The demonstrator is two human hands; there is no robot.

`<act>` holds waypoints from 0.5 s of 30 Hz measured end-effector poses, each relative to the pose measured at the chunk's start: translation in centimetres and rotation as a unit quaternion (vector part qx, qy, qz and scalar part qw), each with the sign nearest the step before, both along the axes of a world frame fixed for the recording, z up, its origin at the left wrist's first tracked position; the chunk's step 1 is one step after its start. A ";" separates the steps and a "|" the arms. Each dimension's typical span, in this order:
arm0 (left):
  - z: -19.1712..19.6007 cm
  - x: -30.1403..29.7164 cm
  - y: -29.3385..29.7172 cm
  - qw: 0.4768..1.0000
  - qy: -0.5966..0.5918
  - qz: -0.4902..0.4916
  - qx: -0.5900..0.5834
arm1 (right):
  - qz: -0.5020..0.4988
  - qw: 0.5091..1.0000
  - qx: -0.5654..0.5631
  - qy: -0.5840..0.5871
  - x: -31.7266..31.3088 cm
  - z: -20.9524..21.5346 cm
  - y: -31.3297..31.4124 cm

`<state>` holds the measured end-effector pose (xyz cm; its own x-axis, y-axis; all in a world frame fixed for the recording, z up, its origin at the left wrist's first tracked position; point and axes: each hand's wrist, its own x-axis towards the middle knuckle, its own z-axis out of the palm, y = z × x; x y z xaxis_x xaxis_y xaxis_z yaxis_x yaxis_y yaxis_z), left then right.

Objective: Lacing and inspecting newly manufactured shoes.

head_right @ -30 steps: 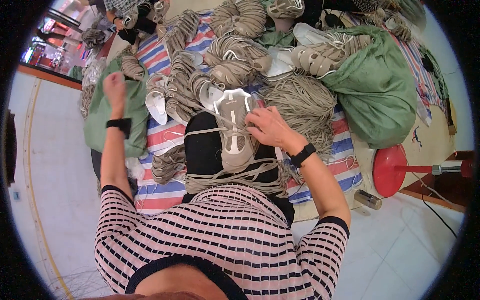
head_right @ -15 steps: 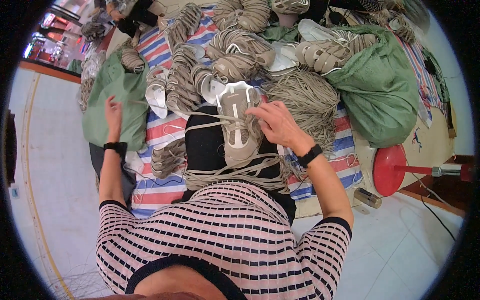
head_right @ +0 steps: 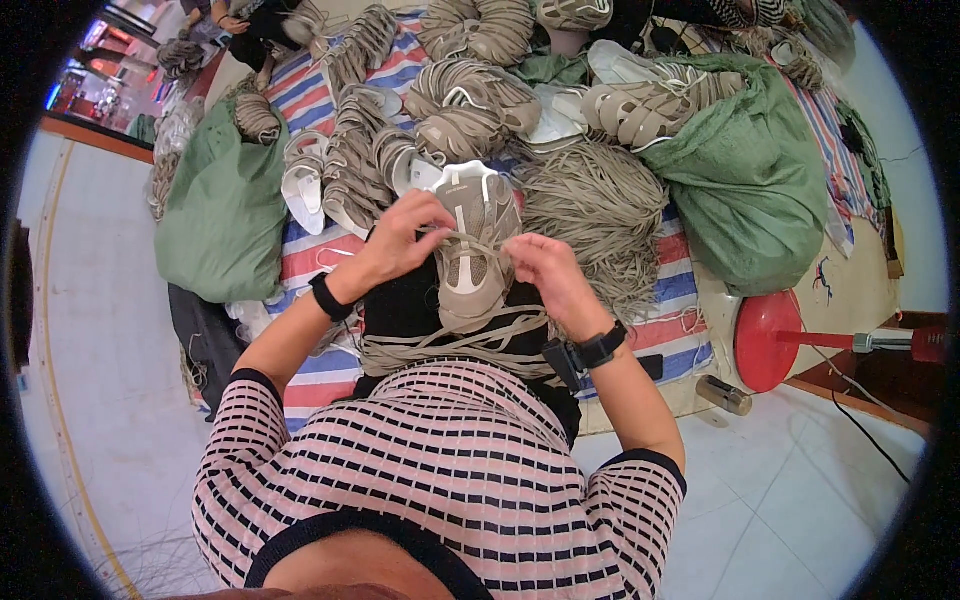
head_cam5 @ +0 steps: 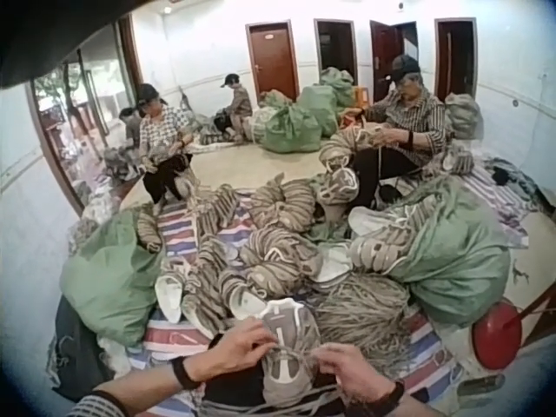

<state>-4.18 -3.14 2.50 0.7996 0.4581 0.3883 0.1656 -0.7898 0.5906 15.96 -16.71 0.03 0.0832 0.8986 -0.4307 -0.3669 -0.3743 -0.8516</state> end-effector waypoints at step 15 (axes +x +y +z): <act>-0.6 3.9 -2.6 0.994 0.029 0.034 0.095 | -0.089 0.920 -0.019 0.381 -1.0 0.0 1.6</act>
